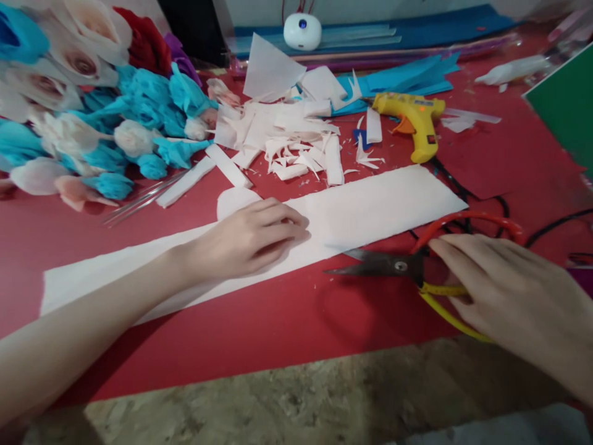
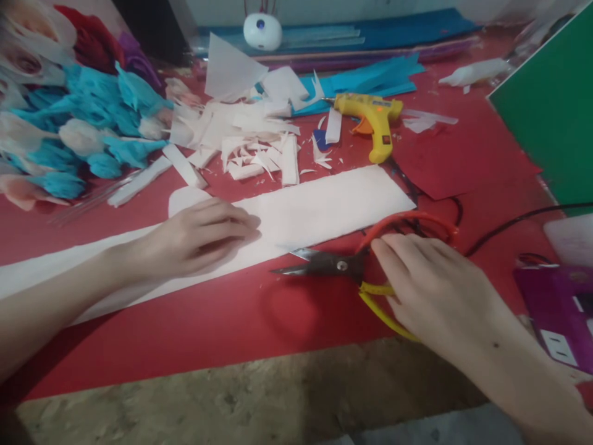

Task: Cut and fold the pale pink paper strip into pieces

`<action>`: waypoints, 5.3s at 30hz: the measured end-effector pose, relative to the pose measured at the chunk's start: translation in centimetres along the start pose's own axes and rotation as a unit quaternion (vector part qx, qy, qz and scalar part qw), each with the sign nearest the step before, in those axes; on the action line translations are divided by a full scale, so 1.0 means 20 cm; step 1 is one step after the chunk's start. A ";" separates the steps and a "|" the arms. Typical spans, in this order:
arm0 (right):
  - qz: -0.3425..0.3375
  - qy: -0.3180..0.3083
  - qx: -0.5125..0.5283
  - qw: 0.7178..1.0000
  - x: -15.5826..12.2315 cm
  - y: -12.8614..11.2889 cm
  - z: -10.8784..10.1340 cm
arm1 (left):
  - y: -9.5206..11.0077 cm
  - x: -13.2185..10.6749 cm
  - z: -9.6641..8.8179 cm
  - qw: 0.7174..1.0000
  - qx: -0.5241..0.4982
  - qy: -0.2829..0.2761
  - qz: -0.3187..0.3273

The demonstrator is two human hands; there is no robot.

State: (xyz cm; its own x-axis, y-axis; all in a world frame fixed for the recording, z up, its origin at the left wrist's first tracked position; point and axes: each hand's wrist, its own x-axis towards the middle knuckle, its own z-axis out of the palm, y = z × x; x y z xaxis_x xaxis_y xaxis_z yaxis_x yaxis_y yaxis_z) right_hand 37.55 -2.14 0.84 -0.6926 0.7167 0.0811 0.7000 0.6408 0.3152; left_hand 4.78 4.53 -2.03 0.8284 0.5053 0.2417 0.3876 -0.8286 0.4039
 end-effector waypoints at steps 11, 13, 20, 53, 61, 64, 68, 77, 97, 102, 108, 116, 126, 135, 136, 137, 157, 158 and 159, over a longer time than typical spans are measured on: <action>-0.077 0.007 0.043 0.996 0.15 0.01 0.03 | 0.00 0.01 0.00 1.000 -0.003 0.001 -0.004; -0.085 0.007 0.047 0.995 0.17 0.02 0.05 | 0.00 0.01 0.00 1.000 -0.005 0.002 -0.004; -0.099 0.003 0.037 0.994 0.21 0.03 0.07 | 0.00 0.01 0.00 1.000 -0.005 0.001 -0.004; -0.163 0.006 -0.001 0.987 0.24 0.01 0.11 | -0.01 0.01 0.02 1.000 0.018 0.011 0.017; -0.180 0.006 0.019 0.983 0.30 0.00 0.09 | -0.01 0.01 0.01 1.000 0.018 0.006 0.018; -0.223 0.035 0.001 0.974 0.31 0.03 0.07 | -0.02 0.01 0.02 1.000 0.015 0.006 0.013; -0.250 0.063 -0.035 0.966 0.28 0.05 0.06 | -0.01 0.01 0.02 1.000 0.010 0.009 0.011; -0.221 0.042 -0.097 0.970 0.22 0.01 0.11 | -0.01 0.01 0.02 1.000 -0.009 0.018 0.010; -0.247 0.014 0.007 0.969 0.36 -0.04 0.03 | -0.02 0.01 0.03 0.999 0.017 0.023 0.021; -0.256 0.071 0.000 0.964 0.34 0.00 0.00 | -0.02 0.02 0.04 0.999 0.021 0.031 0.027; -0.258 0.026 -0.042 0.965 0.33 -0.04 0.01 | -0.02 0.01 0.03 0.999 0.008 0.023 0.024; -0.195 0.009 -0.022 0.980 0.33 -0.10 0.00 | -0.02 0.01 0.03 0.999 0.017 0.028 0.033; -0.204 -0.001 0.012 0.979 0.41 -0.16 -0.02 | -0.02 0.01 0.03 0.999 0.014 0.019 0.027; -0.263 0.046 0.036 0.963 0.42 -0.11 -0.03 | -0.03 0.01 0.04 0.999 0.019 0.021 0.023; -0.268 0.039 0.041 0.962 0.42 -0.09 -0.02 | -0.03 0.01 0.04 0.999 0.021 0.020 0.025; -0.272 0.030 0.048 0.961 0.42 -0.08 -0.01 | -0.03 0.01 0.04 0.999 0.024 0.018 0.029; -0.281 0.038 0.098 0.954 0.47 -0.07 0.00 | -0.03 0.01 0.03 0.999 0.026 0.009 0.028; -0.285 0.036 0.095 0.953 0.46 -0.07 0.00 | -0.03 0.01 0.03 0.999 0.024 0.010 0.029; -0.290 0.033 0.093 0.952 0.46 -0.06 0.00 | -0.03 0.01 0.03 0.999 0.023 0.011 0.029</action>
State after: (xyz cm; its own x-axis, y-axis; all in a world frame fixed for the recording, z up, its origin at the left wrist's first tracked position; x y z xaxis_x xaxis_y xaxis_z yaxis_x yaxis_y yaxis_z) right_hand 30.28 3.67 1.20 -0.9771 0.2129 0.0056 0.2112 0.9654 0.1526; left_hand 4.98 4.97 -2.71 0.8413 0.4605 0.2831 0.3574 -0.8668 0.3479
